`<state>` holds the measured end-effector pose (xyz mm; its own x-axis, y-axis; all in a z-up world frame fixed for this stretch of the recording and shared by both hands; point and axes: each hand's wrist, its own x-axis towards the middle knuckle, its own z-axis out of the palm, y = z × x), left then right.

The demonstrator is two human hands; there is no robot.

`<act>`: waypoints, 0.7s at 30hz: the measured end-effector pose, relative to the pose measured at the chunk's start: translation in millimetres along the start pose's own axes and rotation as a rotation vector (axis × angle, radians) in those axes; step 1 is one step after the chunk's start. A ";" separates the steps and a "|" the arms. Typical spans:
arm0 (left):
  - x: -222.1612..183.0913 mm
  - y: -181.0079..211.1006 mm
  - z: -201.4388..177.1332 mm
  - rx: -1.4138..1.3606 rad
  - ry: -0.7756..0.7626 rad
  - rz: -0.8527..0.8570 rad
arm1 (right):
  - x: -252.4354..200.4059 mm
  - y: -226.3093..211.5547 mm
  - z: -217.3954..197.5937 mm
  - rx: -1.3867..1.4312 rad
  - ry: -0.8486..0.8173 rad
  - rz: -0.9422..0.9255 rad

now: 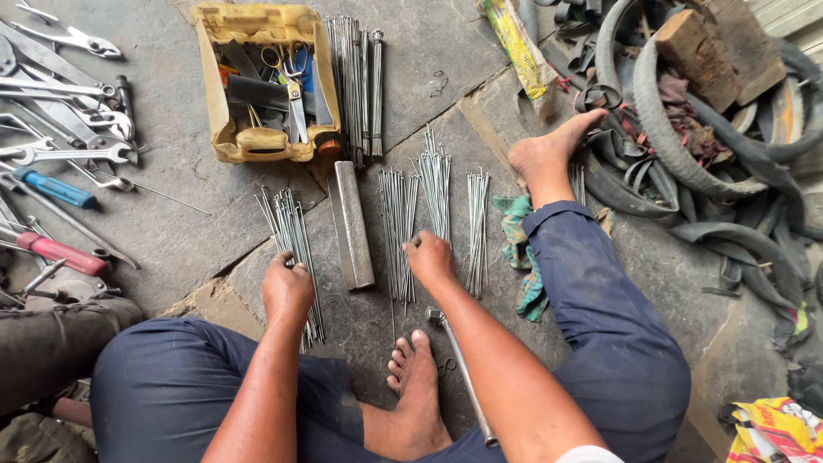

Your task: The person hammers and straightens thin metal spokes against a metal block and organizes them into bundles by hand.

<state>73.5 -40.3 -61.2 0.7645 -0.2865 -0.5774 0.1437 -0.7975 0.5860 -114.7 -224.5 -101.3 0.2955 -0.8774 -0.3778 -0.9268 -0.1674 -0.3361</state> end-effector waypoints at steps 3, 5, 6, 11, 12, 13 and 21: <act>-1.5 5.9 -3.9 -0.088 -0.057 -0.111 | 12.0 -7.9 10.8 0.016 0.063 0.049; -1.8 9.2 -3.8 -0.073 -0.009 -0.043 | 21.2 -8.1 16.0 0.051 0.072 0.049; -2.0 10.5 -3.5 -0.045 0.008 -0.023 | 24.9 -6.9 19.2 0.074 0.058 0.049; -2.7 17.1 -5.3 -0.001 -0.001 -0.068 | 40.1 1.9 34.3 0.056 0.064 -0.013; -2.8 16.4 -4.9 -0.010 0.000 -0.065 | 39.1 3.4 36.2 0.041 0.079 -0.026; -1.6 15.8 -3.6 -0.021 0.003 -0.060 | 39.0 3.3 37.2 0.026 0.095 -0.040; 2.7 6.9 4.6 -0.154 -0.021 0.024 | 46.0 5.9 20.4 0.066 -0.063 0.216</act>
<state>73.7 -49.0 -61.3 0.7557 -0.3170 -0.5731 0.2217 -0.6996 0.6793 -101.8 -256.7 -138.2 0.1080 -0.8596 -0.4994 -0.9536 0.0524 -0.2964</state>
